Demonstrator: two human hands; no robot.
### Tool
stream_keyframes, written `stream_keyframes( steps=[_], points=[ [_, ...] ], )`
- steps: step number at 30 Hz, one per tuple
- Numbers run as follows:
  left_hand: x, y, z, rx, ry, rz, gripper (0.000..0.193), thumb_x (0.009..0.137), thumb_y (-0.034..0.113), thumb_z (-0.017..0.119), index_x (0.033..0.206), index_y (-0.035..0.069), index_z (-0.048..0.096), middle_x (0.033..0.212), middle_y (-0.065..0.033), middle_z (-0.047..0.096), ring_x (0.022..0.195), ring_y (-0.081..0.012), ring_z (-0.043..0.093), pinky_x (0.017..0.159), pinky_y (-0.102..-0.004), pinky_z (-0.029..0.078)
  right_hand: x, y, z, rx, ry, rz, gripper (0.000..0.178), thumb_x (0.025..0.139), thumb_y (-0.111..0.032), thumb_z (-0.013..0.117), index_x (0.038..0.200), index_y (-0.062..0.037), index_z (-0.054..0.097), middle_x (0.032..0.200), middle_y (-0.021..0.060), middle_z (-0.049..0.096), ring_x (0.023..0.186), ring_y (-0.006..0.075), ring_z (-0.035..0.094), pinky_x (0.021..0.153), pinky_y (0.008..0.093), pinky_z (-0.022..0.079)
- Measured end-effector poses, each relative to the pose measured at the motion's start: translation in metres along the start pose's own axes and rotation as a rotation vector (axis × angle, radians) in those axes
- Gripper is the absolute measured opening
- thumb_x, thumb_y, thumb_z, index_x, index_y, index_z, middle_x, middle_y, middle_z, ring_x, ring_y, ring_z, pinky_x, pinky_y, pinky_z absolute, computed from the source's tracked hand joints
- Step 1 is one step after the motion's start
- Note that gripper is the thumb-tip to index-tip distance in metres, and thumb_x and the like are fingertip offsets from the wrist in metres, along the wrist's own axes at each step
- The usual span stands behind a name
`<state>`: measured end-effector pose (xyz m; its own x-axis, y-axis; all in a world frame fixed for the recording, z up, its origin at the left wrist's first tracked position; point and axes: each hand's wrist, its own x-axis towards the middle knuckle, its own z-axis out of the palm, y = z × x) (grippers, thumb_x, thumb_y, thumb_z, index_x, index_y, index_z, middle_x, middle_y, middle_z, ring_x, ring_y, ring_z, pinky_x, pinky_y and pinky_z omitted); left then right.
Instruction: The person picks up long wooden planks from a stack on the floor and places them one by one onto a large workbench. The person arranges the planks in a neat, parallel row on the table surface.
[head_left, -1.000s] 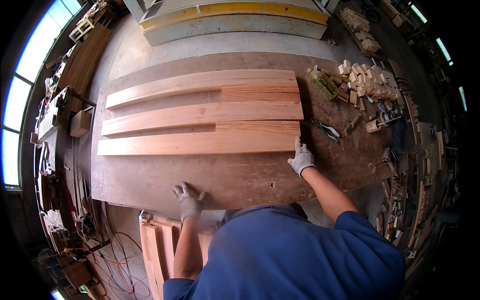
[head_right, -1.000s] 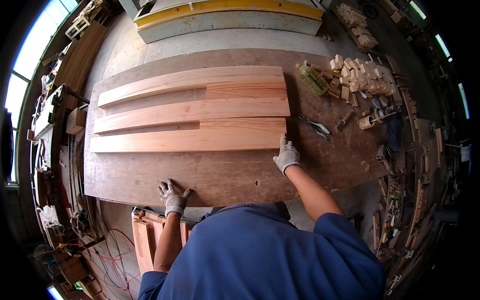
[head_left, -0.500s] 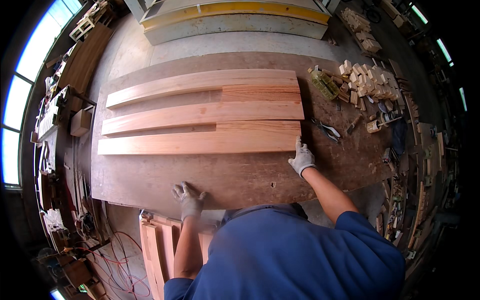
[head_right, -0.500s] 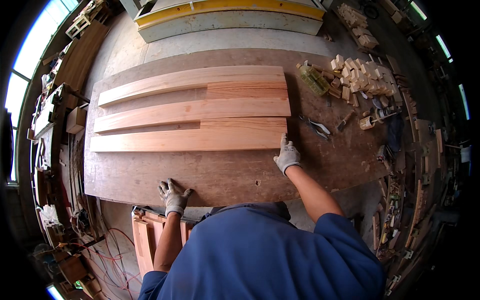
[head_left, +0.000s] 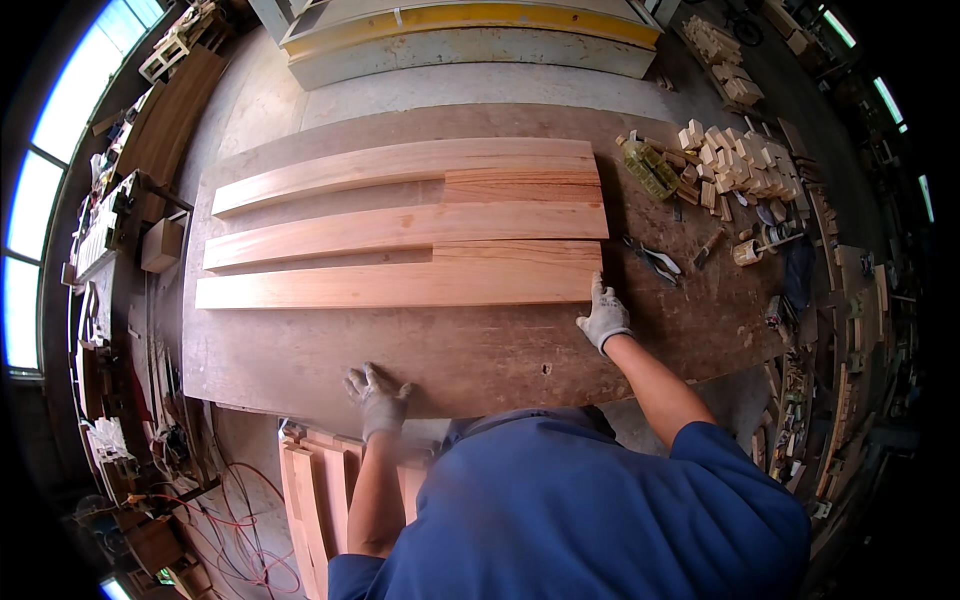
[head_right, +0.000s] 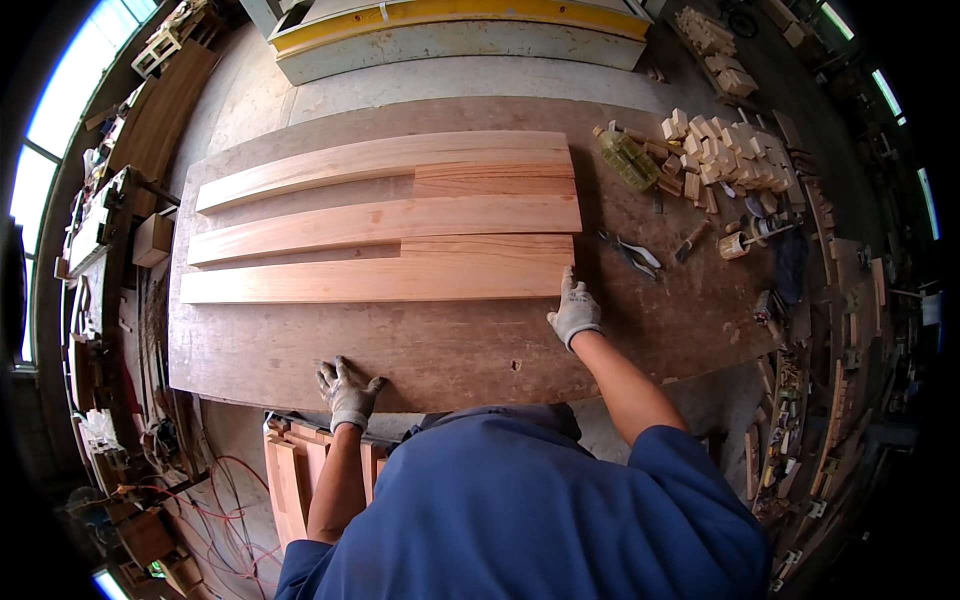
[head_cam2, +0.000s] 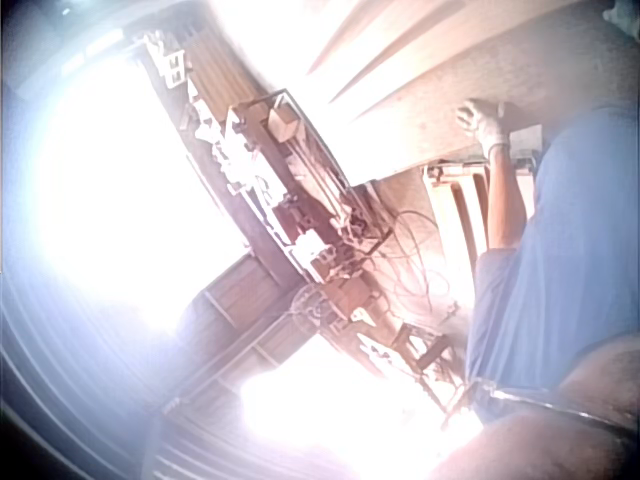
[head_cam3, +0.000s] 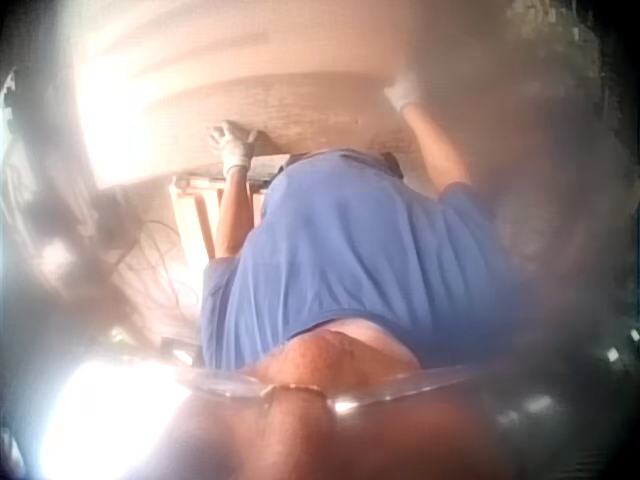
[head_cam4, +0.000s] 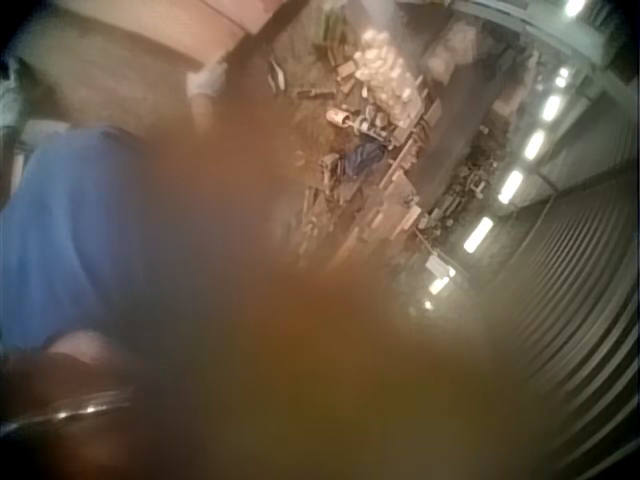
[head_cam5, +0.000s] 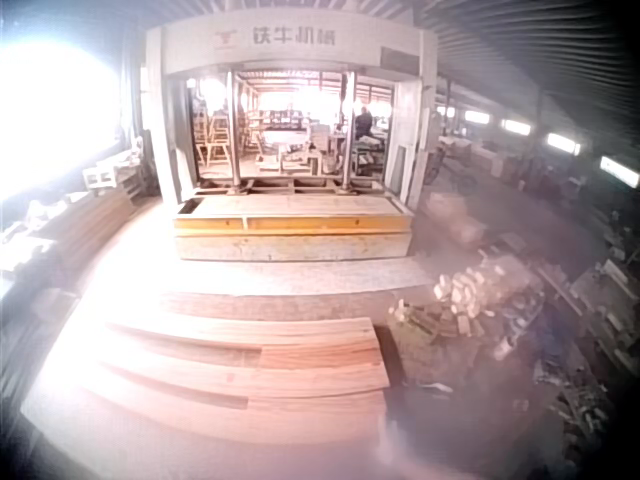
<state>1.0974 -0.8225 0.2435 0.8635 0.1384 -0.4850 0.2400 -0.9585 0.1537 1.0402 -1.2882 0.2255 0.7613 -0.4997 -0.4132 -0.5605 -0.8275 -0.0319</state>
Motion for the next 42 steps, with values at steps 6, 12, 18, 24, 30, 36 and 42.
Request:
stream_keyframes(
  steps=[6,12,18,24,30,36,42],
  points=[
    [0.0,0.0,0.001,-0.007,0.004,0.004,0.114,0.084,0.05,0.087,0.17,0.005,0.026,0.176,-0.0292,0.016,0.165,-0.0464,0.008,0.134,-0.054,0.011,0.0,0.001,0.0,0.008,-0.002,0.0,0.121,0.085,-0.037,0.087,0.173,-0.0115,0.009,0.142,0.0263,0.056,0.12,0.0392,0.069,0.098,0.0488,0.059],
    [0.002,-0.002,0.006,-0.005,0.03,0.012,0.117,0.081,0.053,0.088,0.169,0.006,0.027,0.176,-0.0297,0.017,0.164,-0.0471,0.01,0.133,-0.0542,0.014,0.0,0.002,0.003,0.009,0.01,-0.002,0.121,0.085,-0.037,0.087,0.173,-0.0114,0.009,0.144,0.0268,0.055,0.12,0.0402,0.068,0.099,0.0492,0.059],
    [0.008,-0.011,0.016,0.048,0.051,0.024,0.12,0.08,0.06,0.087,0.17,0.008,0.027,0.175,-0.0299,0.019,0.163,-0.0472,0.013,0.133,-0.0544,0.016,-0.001,0.001,0.001,0.014,0.006,-0.004,0.121,0.085,-0.037,0.087,0.173,-0.0112,0.009,0.145,0.027,0.055,0.12,0.0404,0.068,0.099,0.0493,0.059],
    [0.001,0.0,0.002,0.02,0.012,0.009,0.114,0.084,0.054,0.085,0.17,0.005,0.028,0.176,-0.0283,0.019,0.165,-0.0452,0.01,0.134,-0.0522,0.012,-0.001,0.002,0.003,0.013,0.016,-0.003,0.121,0.084,-0.037,0.088,0.173,-0.0111,0.01,0.143,0.0262,0.056,0.12,0.0394,0.068,0.099,0.0488,0.059],
    [0.009,-0.015,0.018,0.048,0.069,0.034,0.121,0.078,0.063,0.088,0.169,0.009,0.029,0.175,-0.0307,0.018,0.163,-0.0481,0.014,0.132,-0.0545,0.019,-0.002,-0.002,-0.003,0.011,0.003,-0.001,0.121,0.084,-0.037,0.088,0.173,-0.0112,0.01,0.141,0.0257,0.056,0.12,0.0391,0.068,0.099,0.0487,0.059],
    [0.009,-0.011,0.016,0.048,0.055,0.03,0.118,0.08,0.059,0.087,0.169,0.007,0.029,0.175,-0.0303,0.019,0.163,-0.0477,0.014,0.133,-0.0538,0.017,-0.001,0.0,0.0,0.007,0.001,0.0,0.122,0.084,-0.038,0.088,0.173,-0.0113,0.009,0.142,0.026,0.055,0.121,0.0396,0.068,0.099,0.0488,0.058],
    [0.011,-0.014,0.019,0.067,0.066,0.029,0.122,0.078,0.064,0.088,0.169,0.008,0.029,0.175,-0.0306,0.019,0.163,-0.048,0.015,0.132,-0.0539,0.019,-0.001,-0.001,0.0,0.008,-0.001,-0.001,0.123,0.085,-0.037,0.088,0.173,-0.0113,0.007,0.145,0.0264,0.054,0.122,0.04,0.068,0.1,0.0489,0.058]
  ],
)
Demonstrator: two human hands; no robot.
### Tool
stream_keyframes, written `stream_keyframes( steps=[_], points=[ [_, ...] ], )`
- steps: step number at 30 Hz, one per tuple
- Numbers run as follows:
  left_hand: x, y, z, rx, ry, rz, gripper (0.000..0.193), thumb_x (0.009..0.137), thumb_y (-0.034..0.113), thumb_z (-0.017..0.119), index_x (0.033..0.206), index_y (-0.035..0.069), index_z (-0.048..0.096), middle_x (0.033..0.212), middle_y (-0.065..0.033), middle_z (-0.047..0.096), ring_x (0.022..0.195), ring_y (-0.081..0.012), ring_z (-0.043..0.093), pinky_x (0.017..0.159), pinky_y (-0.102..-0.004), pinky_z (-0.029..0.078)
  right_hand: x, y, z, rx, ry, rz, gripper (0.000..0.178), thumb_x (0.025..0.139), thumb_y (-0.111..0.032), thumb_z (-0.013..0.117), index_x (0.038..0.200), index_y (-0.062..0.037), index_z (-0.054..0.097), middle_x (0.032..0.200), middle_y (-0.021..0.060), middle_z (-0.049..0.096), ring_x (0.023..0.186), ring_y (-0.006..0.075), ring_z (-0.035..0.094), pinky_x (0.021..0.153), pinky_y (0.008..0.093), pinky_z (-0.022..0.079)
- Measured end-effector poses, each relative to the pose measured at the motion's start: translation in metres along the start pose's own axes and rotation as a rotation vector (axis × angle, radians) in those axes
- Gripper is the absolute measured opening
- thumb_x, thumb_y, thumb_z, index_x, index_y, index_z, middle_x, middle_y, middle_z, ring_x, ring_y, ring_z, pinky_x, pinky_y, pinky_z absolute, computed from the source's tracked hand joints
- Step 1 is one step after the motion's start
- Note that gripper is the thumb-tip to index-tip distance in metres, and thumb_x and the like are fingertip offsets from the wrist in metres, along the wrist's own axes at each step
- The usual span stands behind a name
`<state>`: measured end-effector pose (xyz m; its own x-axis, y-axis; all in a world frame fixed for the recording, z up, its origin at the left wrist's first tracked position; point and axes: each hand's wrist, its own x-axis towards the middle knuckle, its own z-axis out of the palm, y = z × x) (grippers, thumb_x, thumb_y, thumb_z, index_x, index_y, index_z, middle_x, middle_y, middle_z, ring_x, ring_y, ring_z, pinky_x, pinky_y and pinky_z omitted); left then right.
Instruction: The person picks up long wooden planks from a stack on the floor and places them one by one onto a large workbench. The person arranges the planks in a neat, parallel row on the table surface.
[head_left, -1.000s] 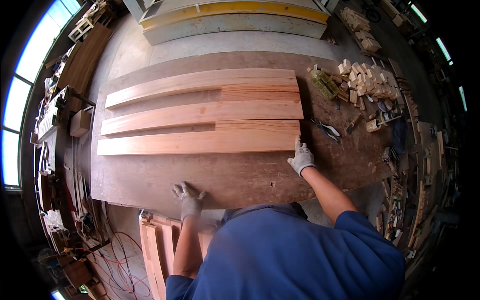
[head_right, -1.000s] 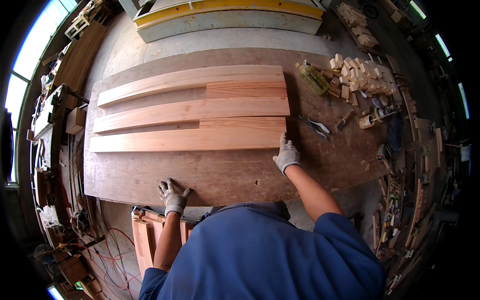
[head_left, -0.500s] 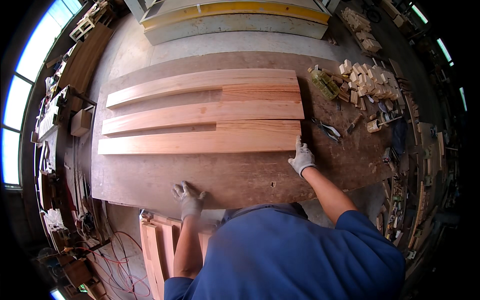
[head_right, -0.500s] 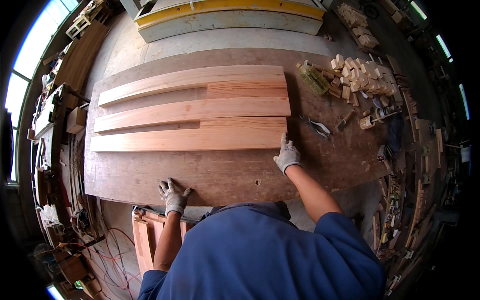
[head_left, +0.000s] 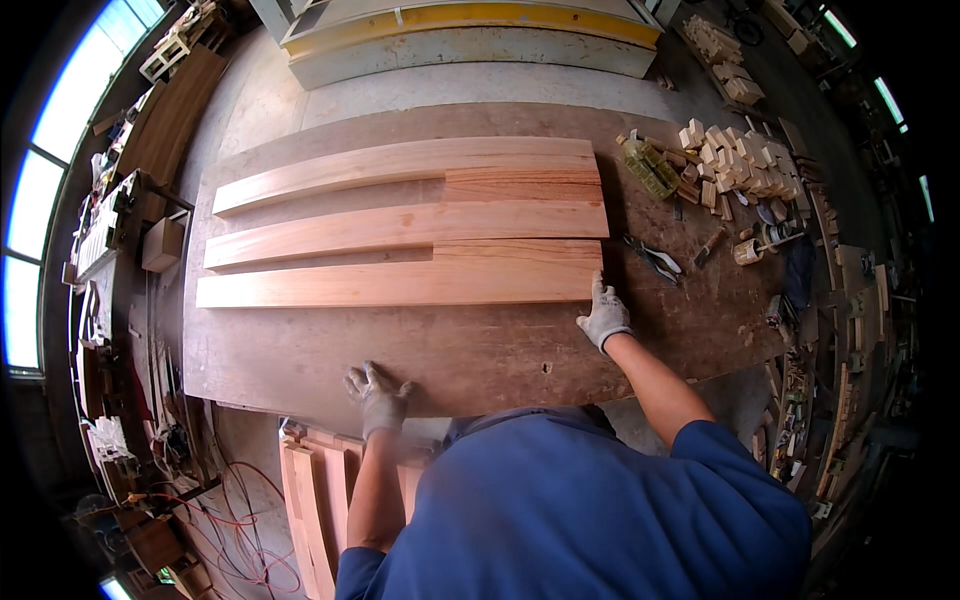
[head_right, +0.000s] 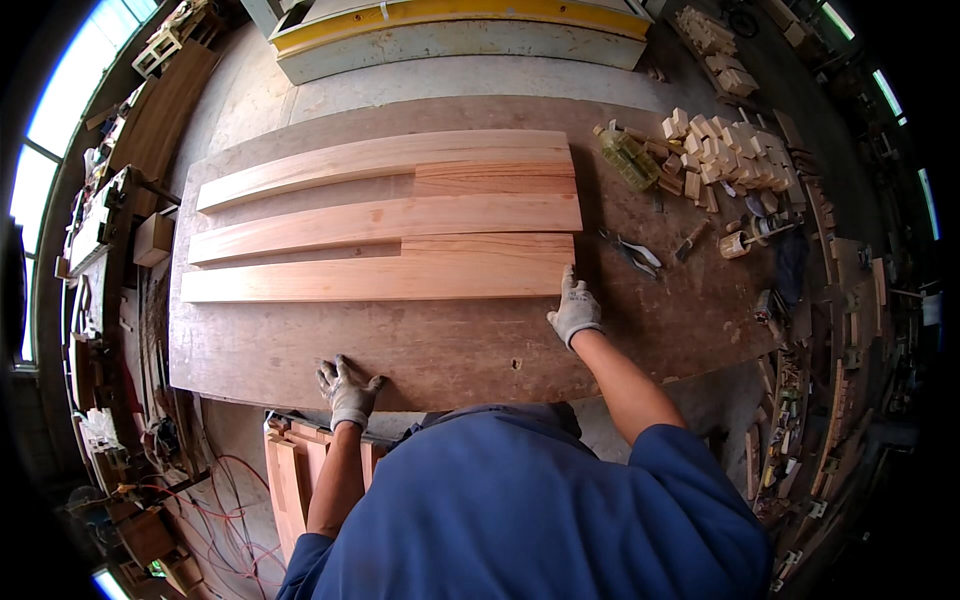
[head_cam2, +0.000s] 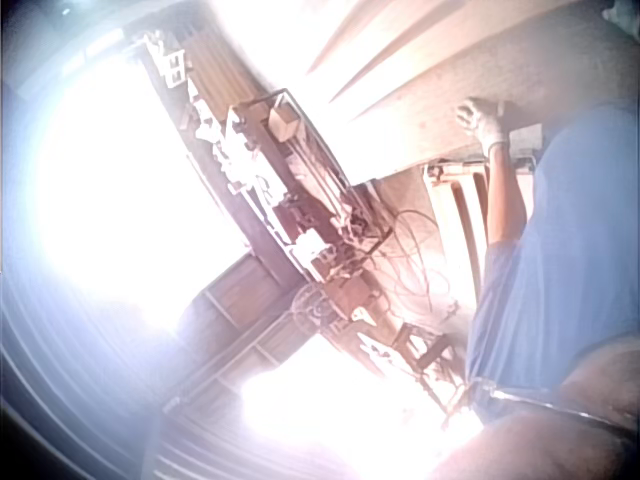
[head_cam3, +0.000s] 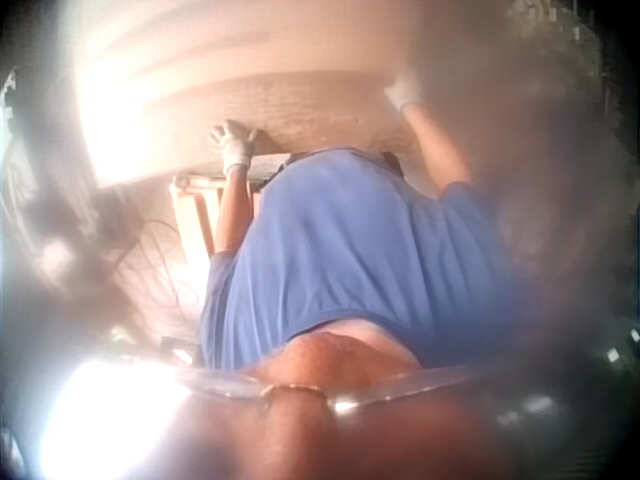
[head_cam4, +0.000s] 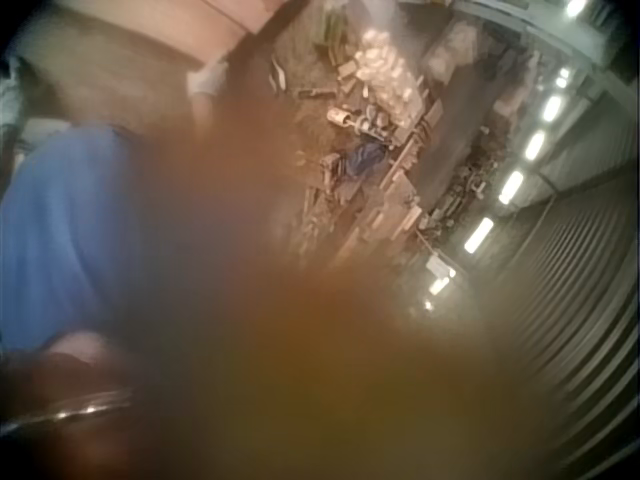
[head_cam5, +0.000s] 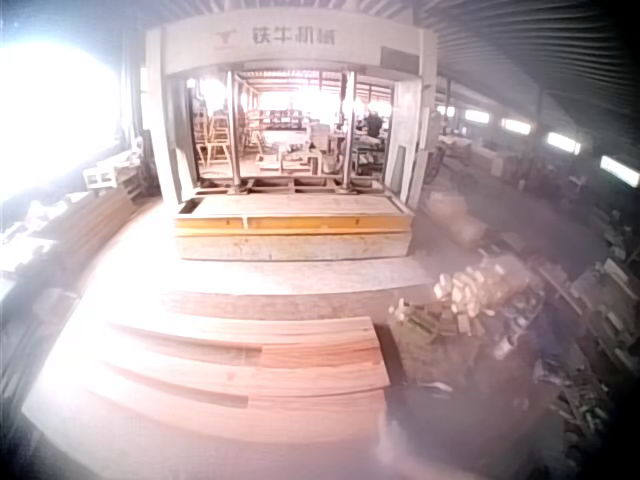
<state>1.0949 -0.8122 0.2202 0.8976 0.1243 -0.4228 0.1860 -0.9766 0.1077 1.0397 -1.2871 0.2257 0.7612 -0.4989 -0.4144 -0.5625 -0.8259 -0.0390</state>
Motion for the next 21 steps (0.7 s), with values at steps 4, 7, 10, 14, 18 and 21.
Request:
stream_keyframes(
  steps=[4,7,10,14,18,21],
  points=[
    [0.0003,0.0019,-0.0003,0.004,-0.01,-0.008,0.122,0.078,0.064,0.088,0.169,0.009,0.029,0.175,-0.0304,0.019,0.163,-0.048,0.015,0.132,-0.0539,0.019,0.0,0.0001,-0.0006,0.005,-0.009,0.006,0.122,0.085,-0.037,0.088,0.173,-0.0113,0.007,0.147,0.0269,0.053,0.123,0.0401,0.067,0.101,0.0487,0.058],
    [0.0003,0.001,0.0003,0.003,-0.007,-0.006,0.122,0.078,0.064,0.088,0.169,0.009,0.028,0.175,-0.0305,0.019,0.163,-0.0481,0.015,0.132,-0.0539,0.019,0.0,0.0,-0.0004,0.001,-0.008,0.006,0.122,0.085,-0.037,0.088,0.173,-0.0109,0.007,0.148,0.0273,0.052,0.123,0.0402,0.067,0.101,0.0486,0.058],
    [-0.0006,0.0023,-0.0009,-0.01,-0.006,-0.008,0.122,0.077,0.063,0.088,0.17,0.009,0.028,0.175,-0.0307,0.019,0.163,-0.0483,0.015,0.132,-0.0541,0.019,-0.0003,0.0,-0.0006,-0.001,-0.009,0.005,0.123,0.085,-0.037,0.088,0.173,-0.0106,0.006,0.148,0.0274,0.052,0.123,0.0401,0.067,0.1,0.0485,0.059],
    [-0.0009,0.0025,-0.0014,-0.018,-0.006,-0.01,0.122,0.077,0.062,0.089,0.169,0.01,0.028,0.175,-0.0309,0.019,0.162,-0.0486,0.015,0.132,-0.0544,0.019,0.0003,0.0014,0.0017,0.001,-0.005,-0.006,0.123,0.085,-0.037,0.088,0.173,-0.0106,0.006,0.148,0.0274,0.052,0.123,0.0399,0.067,0.1,0.0487,0.059],
    [-0.0007,0.001,0.0006,-0.022,-0.001,-0.007,0.123,0.077,0.062,0.089,0.169,0.01,0.028,0.175,-0.0308,0.018,0.162,-0.0486,0.015,0.132,-0.0547,0.019,-0.0003,0.0002,0.0008,-0.001,-0.004,-0.003,0.123,0.085,-0.037,0.088,0.173,-0.0108,0.006,0.148,0.0272,0.052,0.122,0.04,0.067,0.1,0.0487,0.059],
    [-0.0002,0.0012,0.0008,-0.021,-0.004,-0.01,0.123,0.077,0.063,0.089,0.169,0.01,0.028,0.175,-0.0309,0.018,0.163,-0.0485,0.015,0.132,-0.0547,0.019,-0.0003,0.0,0.0004,-0.002,-0.006,0.003,0.123,0.085,-0.037,0.088,0.173,-0.0109,0.006,0.147,0.0271,0.053,0.123,0.0402,0.067,0.1,0.0488,0.058]
  ],
)
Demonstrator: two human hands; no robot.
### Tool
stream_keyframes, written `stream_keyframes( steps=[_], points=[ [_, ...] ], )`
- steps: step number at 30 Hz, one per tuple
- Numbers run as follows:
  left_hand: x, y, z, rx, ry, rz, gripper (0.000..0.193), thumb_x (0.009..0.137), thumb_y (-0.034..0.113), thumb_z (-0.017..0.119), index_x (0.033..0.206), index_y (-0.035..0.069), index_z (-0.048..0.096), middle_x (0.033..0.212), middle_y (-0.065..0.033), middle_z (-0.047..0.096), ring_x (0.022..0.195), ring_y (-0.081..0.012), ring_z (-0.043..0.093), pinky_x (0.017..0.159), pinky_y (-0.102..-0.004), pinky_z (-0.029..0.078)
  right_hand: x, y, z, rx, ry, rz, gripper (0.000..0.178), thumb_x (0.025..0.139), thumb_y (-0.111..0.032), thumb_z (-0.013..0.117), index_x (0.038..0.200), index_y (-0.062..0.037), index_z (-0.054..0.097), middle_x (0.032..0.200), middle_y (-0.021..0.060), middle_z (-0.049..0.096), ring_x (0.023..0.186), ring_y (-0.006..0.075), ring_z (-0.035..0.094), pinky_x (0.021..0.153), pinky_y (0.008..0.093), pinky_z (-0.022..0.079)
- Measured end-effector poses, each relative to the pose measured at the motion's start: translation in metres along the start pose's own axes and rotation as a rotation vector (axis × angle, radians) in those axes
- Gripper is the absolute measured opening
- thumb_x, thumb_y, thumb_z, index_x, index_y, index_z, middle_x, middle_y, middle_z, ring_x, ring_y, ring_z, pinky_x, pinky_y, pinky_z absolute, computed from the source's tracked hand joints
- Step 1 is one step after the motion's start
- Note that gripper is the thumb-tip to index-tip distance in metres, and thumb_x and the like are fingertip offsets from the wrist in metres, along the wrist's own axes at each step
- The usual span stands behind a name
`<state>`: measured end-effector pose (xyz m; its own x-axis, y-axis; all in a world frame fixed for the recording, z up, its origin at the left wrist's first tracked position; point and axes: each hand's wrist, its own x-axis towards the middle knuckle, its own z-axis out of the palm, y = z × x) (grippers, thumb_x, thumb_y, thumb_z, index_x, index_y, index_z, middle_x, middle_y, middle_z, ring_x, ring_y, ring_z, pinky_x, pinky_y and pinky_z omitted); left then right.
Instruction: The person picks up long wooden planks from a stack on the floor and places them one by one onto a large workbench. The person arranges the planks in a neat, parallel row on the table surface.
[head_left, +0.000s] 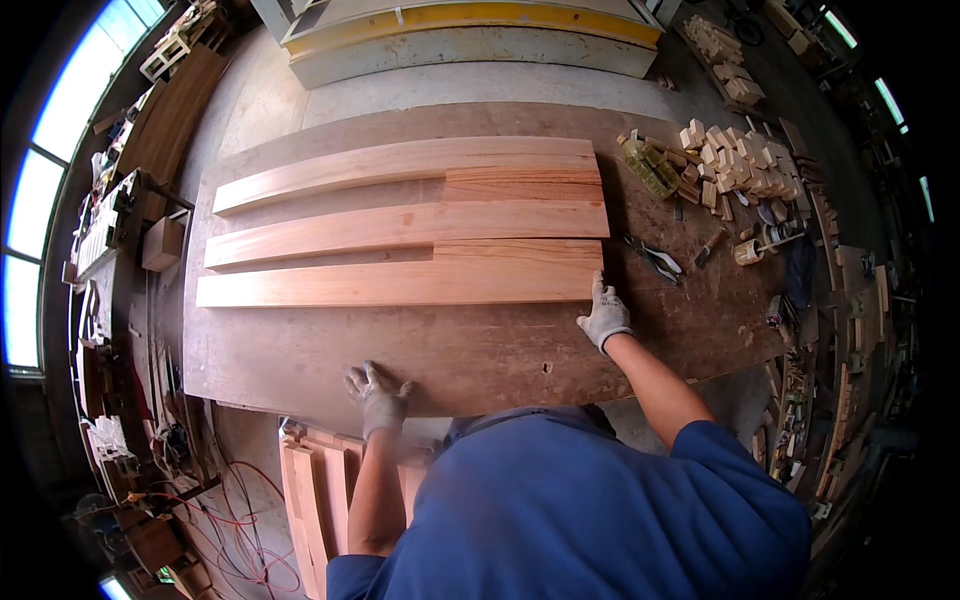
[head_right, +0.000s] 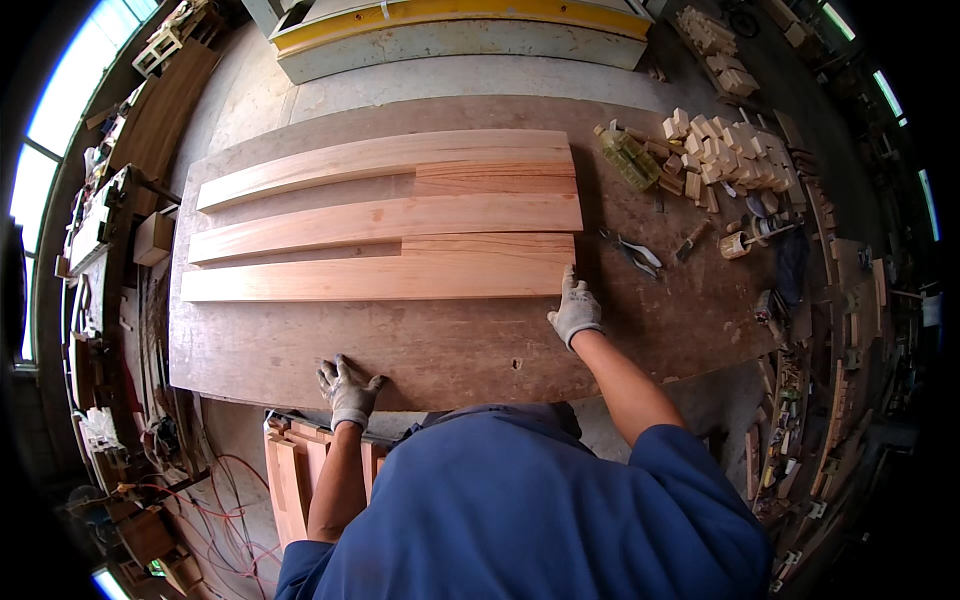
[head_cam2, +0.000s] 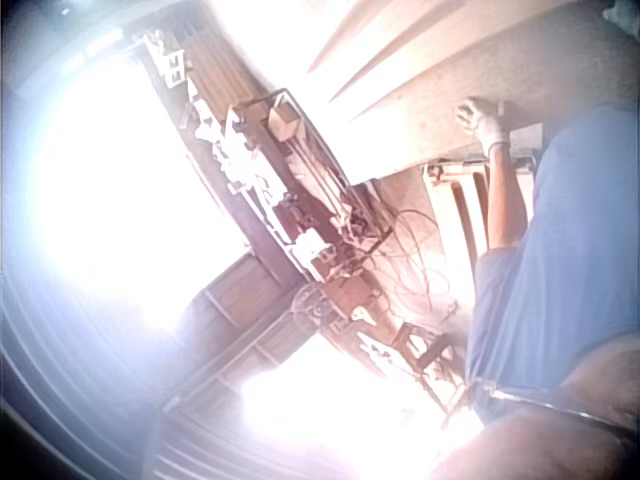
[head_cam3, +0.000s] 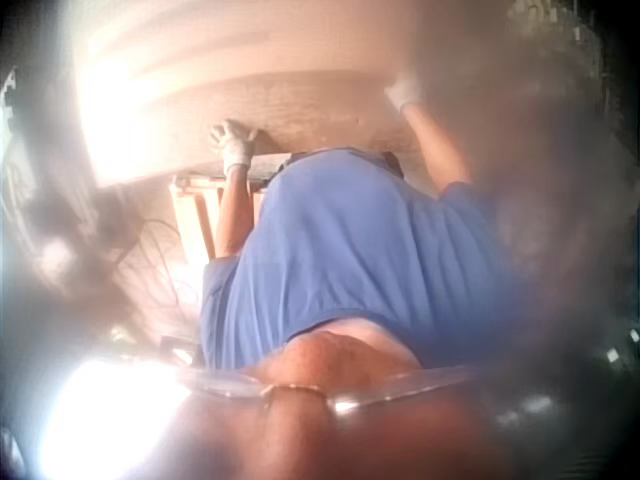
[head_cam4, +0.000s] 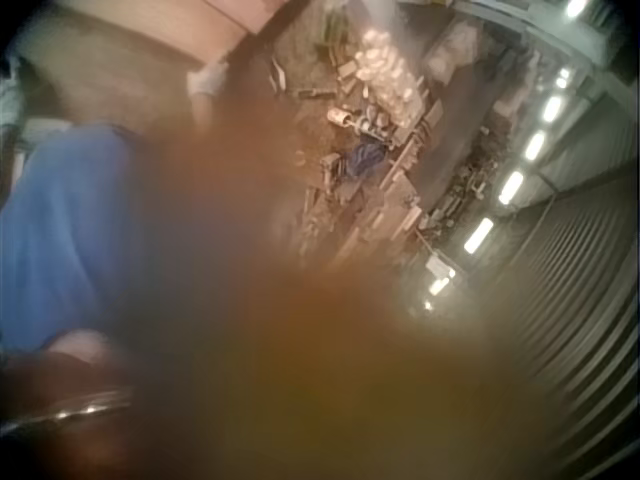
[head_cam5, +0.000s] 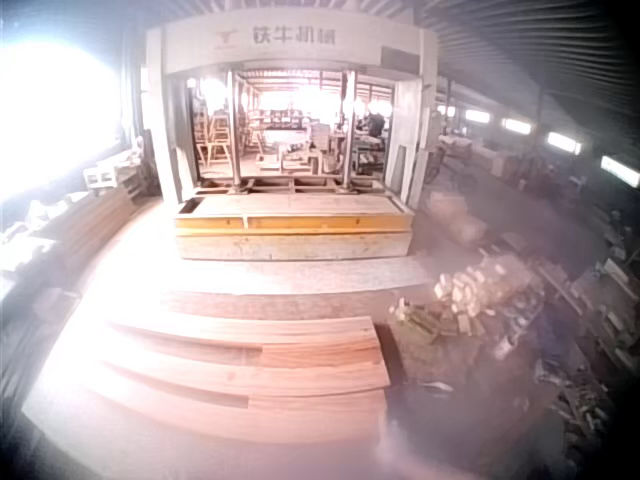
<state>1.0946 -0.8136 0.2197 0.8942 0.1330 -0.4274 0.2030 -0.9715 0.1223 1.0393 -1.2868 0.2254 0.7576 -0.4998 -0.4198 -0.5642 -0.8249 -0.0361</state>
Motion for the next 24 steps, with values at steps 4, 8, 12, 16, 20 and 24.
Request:
stream_keyframes(
  steps=[4,8,12,16,20,24],
  points=[
    [-0.0004,0.0011,-0.0015,-0.001,-0.007,-0.004,0.123,0.077,0.063,0.089,0.169,0.009,0.028,0.175,-0.0309,0.018,0.163,-0.0485,0.015,0.132,-0.0546,0.019,0.0003,0.0001,-0.0005,0.002,-0.006,0.003,0.123,0.085,-0.037,0.087,0.173,-0.011,0.006,0.148,0.0273,0.052,0.123,0.0403,0.067,0.101,0.0489,0.058],
    [-0.0011,0.0015,-0.0025,-0.004,-0.005,0.0,0.123,0.077,0.063,0.089,0.169,0.009,0.028,0.175,-0.0309,0.018,0.163,-0.0487,0.015,0.132,-0.0545,0.019,0.0005,-0.0003,-0.0017,0.004,-0.017,0.008,0.123,0.085,-0.037,0.088,0.173,-0.011,0.006,0.15,0.0279,0.051,0.124,0.0406,0.067,0.101,0.049,0.058],
    [-0.0012,0.0013,-0.0026,-0.001,-0.002,0.002,0.123,0.077,0.063,0.089,0.169,0.009,0.029,0.175,-0.0309,0.018,0.162,-0.0489,0.015,0.132,-0.0545,0.019,-0.0006,-0.002,-0.0045,0.014,-0.021,0.009,0.122,0.085,-0.036,0.088,0.173,-0.0111,0.006,0.151,0.0282,0.051,0.124,0.0408,0.067,0.101,0.0492,0.058],
    [-0.0009,0.0018,-0.0024,0.005,-0.003,0.004,0.122,0.077,0.064,0.089,0.169,0.008,0.029,0.175,-0.0309,0.018,0.163,-0.0488,0.015,0.132,-0.0545,0.019,0.0,-0.0002,-0.0005,0.013,0.003,0.005,0.122,0.085,-0.036,0.088,0.173,-0.0113,0.007,0.148,0.0276,0.053,0.123,0.0406,0.067,0.1,0.0496,0.058],
    [0.0004,0.0005,-0.0006,0.001,-0.006,-0.002,0.123,0.077,0.064,0.088,0.169,0.008,0.029,0.175,-0.0307,0.018,0.163,-0.0487,0.014,0.132,-0.0545,0.019,-0.0001,-0.0012,-0.0017,0.017,0.001,0.006,0.121,0.085,-0.035,0.088,0.173,-0.0113,0.008,0.143,0.0266,0.055,0.121,0.0403,0.068,0.099,0.0498,0.058],
    [0.0007,0.0004,0.0001,0.001,-0.005,-0.003,0.123,0.077,0.063,0.089,0.169,0.009,0.029,0.175,-0.0306,0.018,0.163,-0.0487,0.015,0.132,-0.0546,0.019,-0.0008,-0.0008,-0.0015,0.013,0.008,-0.001,0.121,0.085,-0.036,0.088,0.173,-0.011,0.008,0.142,0.0263,0.055,0.121,0.0401,0.068,0.099,0.0496,0.058]
  ],
)
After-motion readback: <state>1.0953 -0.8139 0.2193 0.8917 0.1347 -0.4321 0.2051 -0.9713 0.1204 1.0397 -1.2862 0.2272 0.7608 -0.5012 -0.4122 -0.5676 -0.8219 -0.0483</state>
